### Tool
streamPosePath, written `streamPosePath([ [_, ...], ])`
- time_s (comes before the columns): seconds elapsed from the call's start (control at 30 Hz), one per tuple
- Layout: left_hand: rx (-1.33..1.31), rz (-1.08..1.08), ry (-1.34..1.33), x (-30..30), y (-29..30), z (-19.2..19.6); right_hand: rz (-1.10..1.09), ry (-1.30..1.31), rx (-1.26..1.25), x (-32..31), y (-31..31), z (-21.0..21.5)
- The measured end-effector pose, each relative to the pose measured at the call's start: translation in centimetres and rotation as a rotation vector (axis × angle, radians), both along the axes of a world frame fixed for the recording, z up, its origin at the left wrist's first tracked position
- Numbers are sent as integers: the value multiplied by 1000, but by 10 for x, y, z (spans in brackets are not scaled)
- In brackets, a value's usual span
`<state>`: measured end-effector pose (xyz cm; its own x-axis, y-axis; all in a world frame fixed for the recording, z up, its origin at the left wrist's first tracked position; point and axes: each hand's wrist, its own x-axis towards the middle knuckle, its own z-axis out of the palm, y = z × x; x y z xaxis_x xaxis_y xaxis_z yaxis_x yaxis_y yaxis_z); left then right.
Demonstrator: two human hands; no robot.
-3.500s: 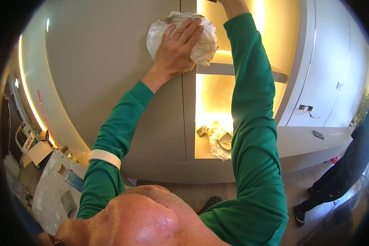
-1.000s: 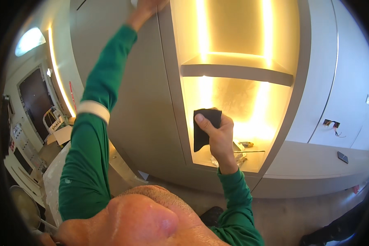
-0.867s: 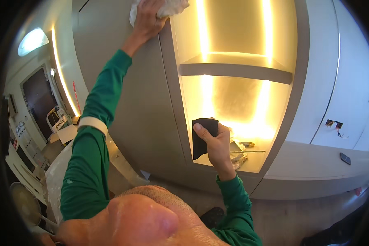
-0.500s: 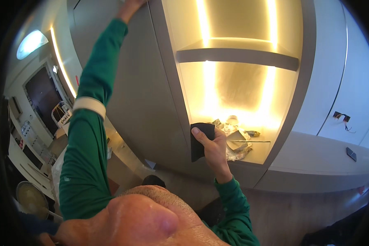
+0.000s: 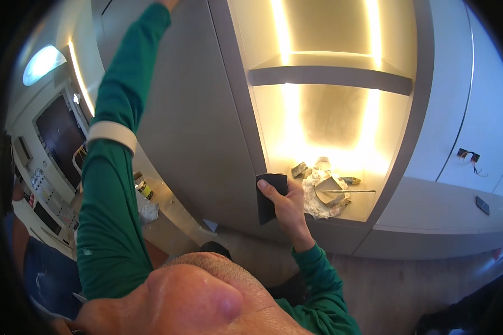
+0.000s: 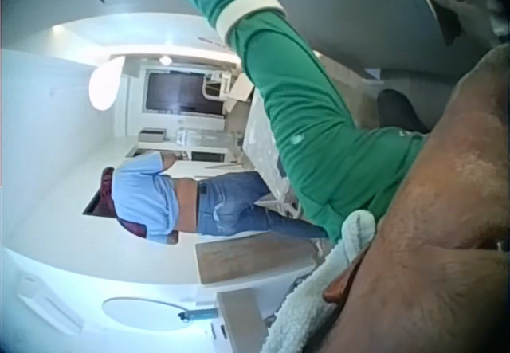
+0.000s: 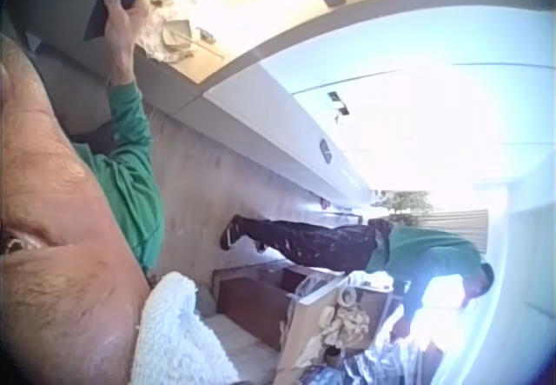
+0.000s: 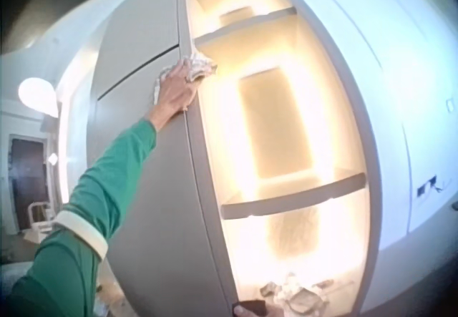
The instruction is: The person sands the surfaces of a cabinet by hand with sandpaper, then pours liquid from a bottle onto a cloth and wipes the cabinet.
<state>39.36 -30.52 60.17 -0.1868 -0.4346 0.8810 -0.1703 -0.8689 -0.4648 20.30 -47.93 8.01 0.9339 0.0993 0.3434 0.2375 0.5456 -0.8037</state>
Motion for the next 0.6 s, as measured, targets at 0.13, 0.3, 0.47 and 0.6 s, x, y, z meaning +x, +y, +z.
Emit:
streamPosePath([
  [0.13, 31, -96, 163, -25, -18, 35, -15, -8, 4, 13, 9, -10],
  [0.3, 210, -117, -64, 0, -4, -93, 13, 10, -57, 8, 7, -12],
  [0.47, 35, -147, -116, 18, 9, -13, 28, 0, -44, 15, 14, -23],
  [0.6, -46, -194, 139, -24, -22, 45, -10, 41, -30, 26, 10, -33],
])
